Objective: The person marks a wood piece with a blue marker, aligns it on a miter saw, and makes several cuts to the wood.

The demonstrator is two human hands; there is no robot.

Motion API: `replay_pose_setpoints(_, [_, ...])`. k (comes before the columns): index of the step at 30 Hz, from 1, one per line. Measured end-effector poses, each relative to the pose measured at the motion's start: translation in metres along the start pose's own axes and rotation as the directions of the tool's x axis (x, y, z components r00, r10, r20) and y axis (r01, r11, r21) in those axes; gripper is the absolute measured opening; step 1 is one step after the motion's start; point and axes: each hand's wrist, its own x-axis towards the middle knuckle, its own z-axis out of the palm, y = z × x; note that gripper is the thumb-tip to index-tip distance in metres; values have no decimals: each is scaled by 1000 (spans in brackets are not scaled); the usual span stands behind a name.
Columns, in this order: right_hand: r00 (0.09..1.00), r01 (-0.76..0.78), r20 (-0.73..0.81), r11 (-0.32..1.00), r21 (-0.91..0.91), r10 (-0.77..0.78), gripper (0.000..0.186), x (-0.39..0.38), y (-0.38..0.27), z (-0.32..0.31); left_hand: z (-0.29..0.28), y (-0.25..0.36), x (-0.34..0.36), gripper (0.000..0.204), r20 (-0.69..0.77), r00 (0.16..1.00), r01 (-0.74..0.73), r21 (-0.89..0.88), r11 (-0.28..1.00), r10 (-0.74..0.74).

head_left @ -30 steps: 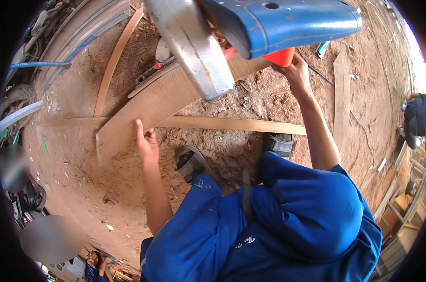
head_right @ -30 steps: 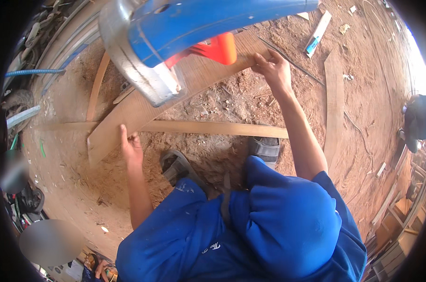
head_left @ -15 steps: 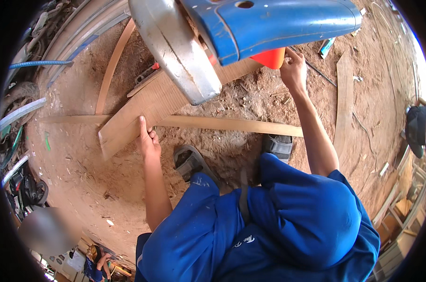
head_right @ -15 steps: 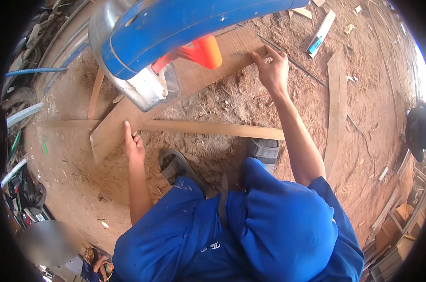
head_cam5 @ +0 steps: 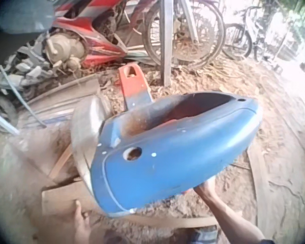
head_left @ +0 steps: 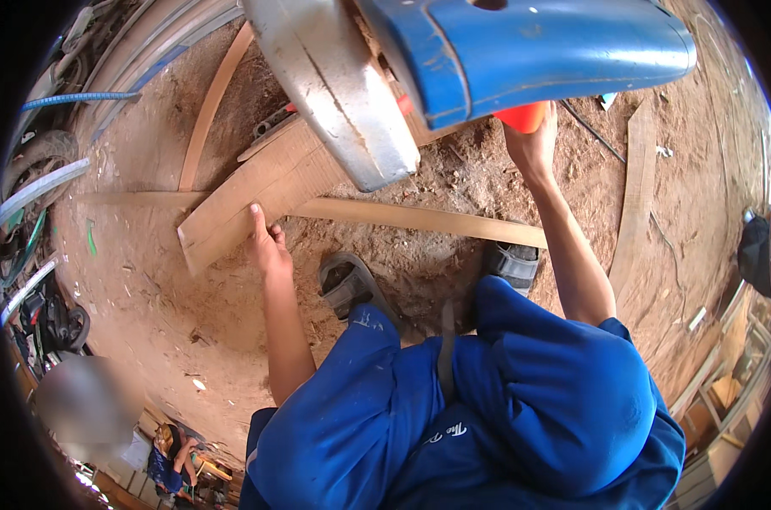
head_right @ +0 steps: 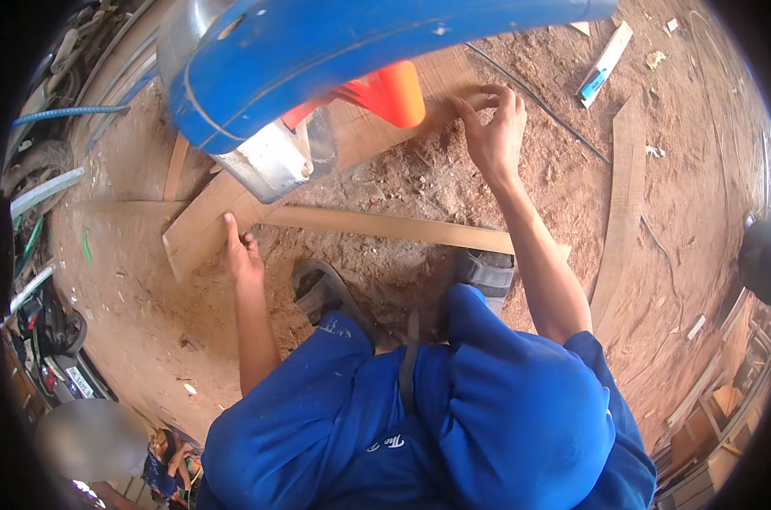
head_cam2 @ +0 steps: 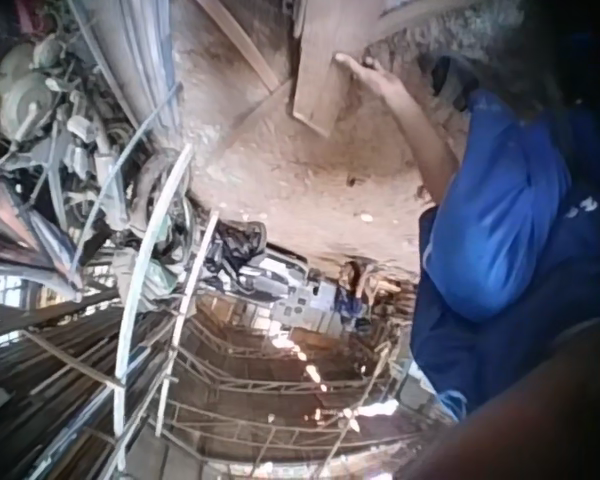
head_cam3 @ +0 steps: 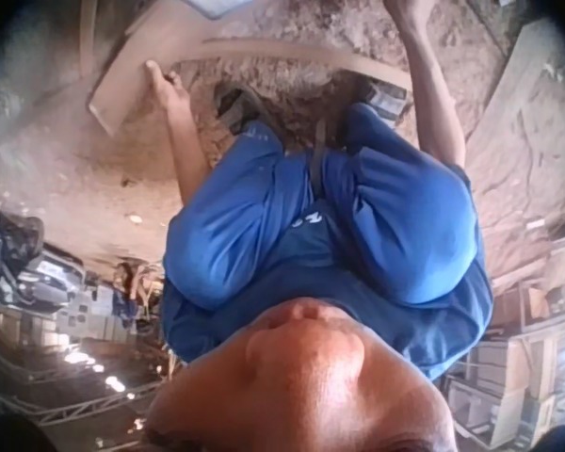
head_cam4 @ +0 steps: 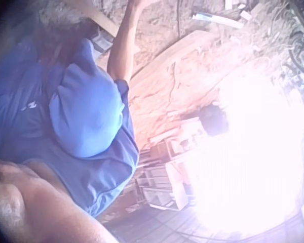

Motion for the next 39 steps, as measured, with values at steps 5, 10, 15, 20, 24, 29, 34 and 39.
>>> replay_pose_setpoints(5, [999, -35, -9, 980, 198, 37, 55, -6, -6, 0, 3, 0, -3, 50, -29, 1000, -4, -52, 999, 3])
replay_pose_setpoints(10, [998, 56, -41, 997, 61, -53, 51, -10, -13, 7, -12, 0, 14, 51, -33, 999, -1, -133, 991, -3])
replay_pose_setpoints(15, [999, -11, 49, 996, 89, 7, 51, -10, -16, 4, -15, -2, 12, 46, -12, 1000, -3, -109, 994, 2])
replay_pose_setpoints(20, [995, 82, -54, 997, -8, -83, 51, -11, -12, 9, -5, -4, 3, 43, -30, 999, 5, -143, 990, -10])
replay_pose_setpoints(24, [981, 161, -91, 978, -134, -174, 44, -13, -13, 8, 5, -4, -14, 42, 2, 999, -36, -119, 992, 37])
replay_pose_setpoints(29, [938, 232, -268, 973, 15, -219, 51, -25, -82, -69, 0, -5, -19, 45, -84, 990, -103, 99, 990, 112])
replay_pose_setpoints(34, [628, 695, -381, 709, -118, -679, 65, 4, -158, -196, 0, -11, -11, 69, -49, 996, -55, 244, 968, 69])
replay_pose_setpoints(39, [572, 801, 436, 588, -113, -695, 69, 54, -246, -205, 6, -14, -15, 61, -66, 994, -78, 100, 992, 85])
